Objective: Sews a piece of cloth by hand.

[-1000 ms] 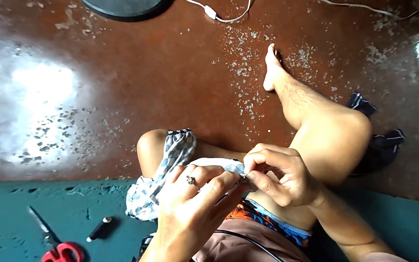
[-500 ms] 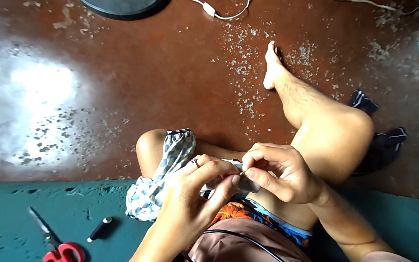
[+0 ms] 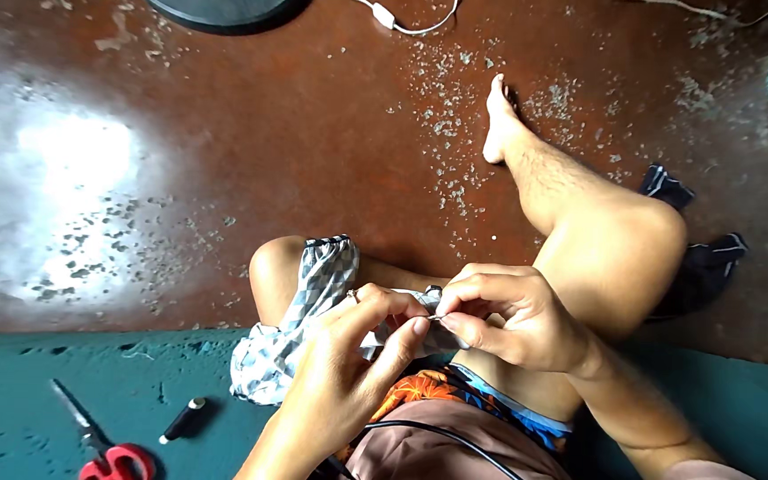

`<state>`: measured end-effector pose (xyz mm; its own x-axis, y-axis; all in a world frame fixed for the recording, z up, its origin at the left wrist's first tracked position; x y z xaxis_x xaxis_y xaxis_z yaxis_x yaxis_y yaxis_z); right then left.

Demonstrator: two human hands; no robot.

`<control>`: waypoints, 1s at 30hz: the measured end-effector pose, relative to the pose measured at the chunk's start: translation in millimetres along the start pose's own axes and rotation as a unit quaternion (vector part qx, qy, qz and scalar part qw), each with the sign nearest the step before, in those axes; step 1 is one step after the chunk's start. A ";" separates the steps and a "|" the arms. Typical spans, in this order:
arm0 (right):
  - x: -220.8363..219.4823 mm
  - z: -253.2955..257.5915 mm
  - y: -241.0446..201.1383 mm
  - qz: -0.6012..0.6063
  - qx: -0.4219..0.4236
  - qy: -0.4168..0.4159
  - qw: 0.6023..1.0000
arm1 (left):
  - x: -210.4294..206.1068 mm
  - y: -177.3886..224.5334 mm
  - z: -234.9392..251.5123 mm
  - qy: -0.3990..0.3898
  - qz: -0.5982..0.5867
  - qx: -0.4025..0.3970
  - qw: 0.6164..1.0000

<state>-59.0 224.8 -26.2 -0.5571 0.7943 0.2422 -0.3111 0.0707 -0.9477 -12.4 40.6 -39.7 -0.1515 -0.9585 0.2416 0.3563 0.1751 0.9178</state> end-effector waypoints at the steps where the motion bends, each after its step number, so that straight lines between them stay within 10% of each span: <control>1: -0.4 -0.2 -0.6 -0.013 0.017 0.002 1.000 | 0.5 -0.4 -0.3 0.001 0.001 -0.009 1.000; 13: -6.0 -9.7 -6.0 -0.173 0.228 0.034 0.958 | 1.2 20.5 -29.5 0.136 0.253 -0.262 0.922; 30: -12.9 -18.9 -14.0 -0.258 0.304 0.031 0.916 | -12.4 38.8 -31.3 0.214 0.244 -0.304 0.896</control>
<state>-32.9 225.0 -20.0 -0.1750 0.7840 0.5956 -0.9032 0.1131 -0.4142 32.1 52.3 -16.9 0.4799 -0.8225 0.3052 0.7399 0.5664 0.3628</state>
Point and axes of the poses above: each hand's wrist, its own z-axis towards the middle knuckle, its own x-axis out of the back of the hand, y = z × x, the point moved 4 cm from there along z, towards the middle knuckle, and after that the axes turned 4 degrees about -x, right-handed, at the moved point
